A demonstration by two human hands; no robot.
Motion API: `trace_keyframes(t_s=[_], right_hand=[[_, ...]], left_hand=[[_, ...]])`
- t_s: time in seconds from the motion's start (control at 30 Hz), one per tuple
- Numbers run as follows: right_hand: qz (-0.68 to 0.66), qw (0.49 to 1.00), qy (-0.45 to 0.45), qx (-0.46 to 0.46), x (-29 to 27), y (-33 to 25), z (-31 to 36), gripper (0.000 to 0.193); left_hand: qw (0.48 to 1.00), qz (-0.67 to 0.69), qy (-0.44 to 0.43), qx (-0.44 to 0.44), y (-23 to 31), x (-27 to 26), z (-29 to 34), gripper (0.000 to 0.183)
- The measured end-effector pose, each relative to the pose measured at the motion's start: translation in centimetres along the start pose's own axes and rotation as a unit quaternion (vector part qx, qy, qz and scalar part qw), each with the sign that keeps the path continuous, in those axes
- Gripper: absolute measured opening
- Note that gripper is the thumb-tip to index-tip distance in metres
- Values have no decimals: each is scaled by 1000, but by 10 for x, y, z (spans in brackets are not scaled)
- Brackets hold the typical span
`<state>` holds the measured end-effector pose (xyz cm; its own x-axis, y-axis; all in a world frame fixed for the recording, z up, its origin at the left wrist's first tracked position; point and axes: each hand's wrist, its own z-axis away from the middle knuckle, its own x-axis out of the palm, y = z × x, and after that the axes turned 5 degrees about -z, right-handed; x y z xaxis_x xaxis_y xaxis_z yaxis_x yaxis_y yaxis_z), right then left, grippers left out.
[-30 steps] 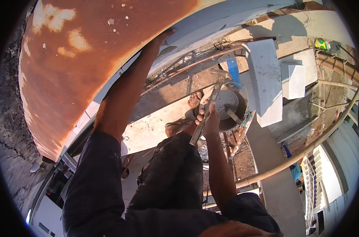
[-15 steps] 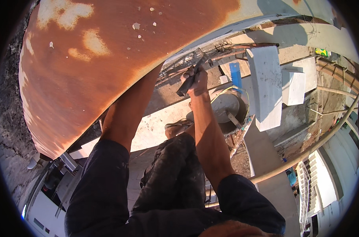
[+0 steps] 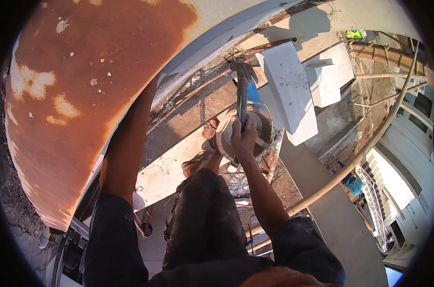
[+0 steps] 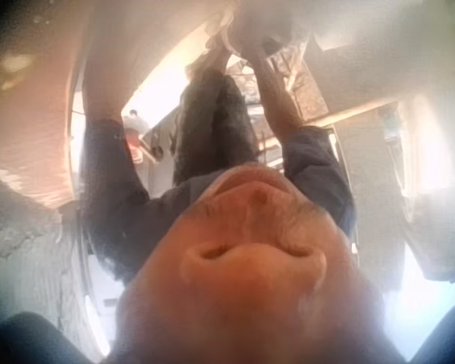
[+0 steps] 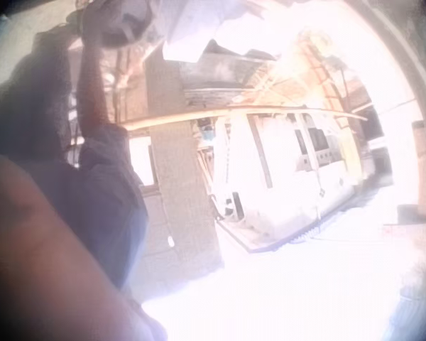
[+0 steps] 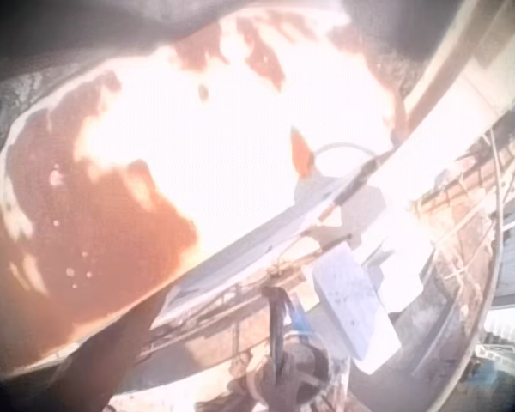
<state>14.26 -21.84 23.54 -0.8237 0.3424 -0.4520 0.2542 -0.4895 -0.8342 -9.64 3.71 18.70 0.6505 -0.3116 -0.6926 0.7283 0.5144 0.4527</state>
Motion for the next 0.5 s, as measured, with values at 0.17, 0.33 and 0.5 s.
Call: trace_keyframes(t_s=[0.17,0.33,0.5], right_hand=[[160,971,107,139,-93,53,-43,37],[325,921,85,198,-163,149,-93,43],[396,906,96,112,-201,230,-137,41]], left_hand=[[940,1,250,234,19,21,92,57],[932,-173,89,307,-105,69,194,25],[944,-241,-222,48,-162,82,196,37]])
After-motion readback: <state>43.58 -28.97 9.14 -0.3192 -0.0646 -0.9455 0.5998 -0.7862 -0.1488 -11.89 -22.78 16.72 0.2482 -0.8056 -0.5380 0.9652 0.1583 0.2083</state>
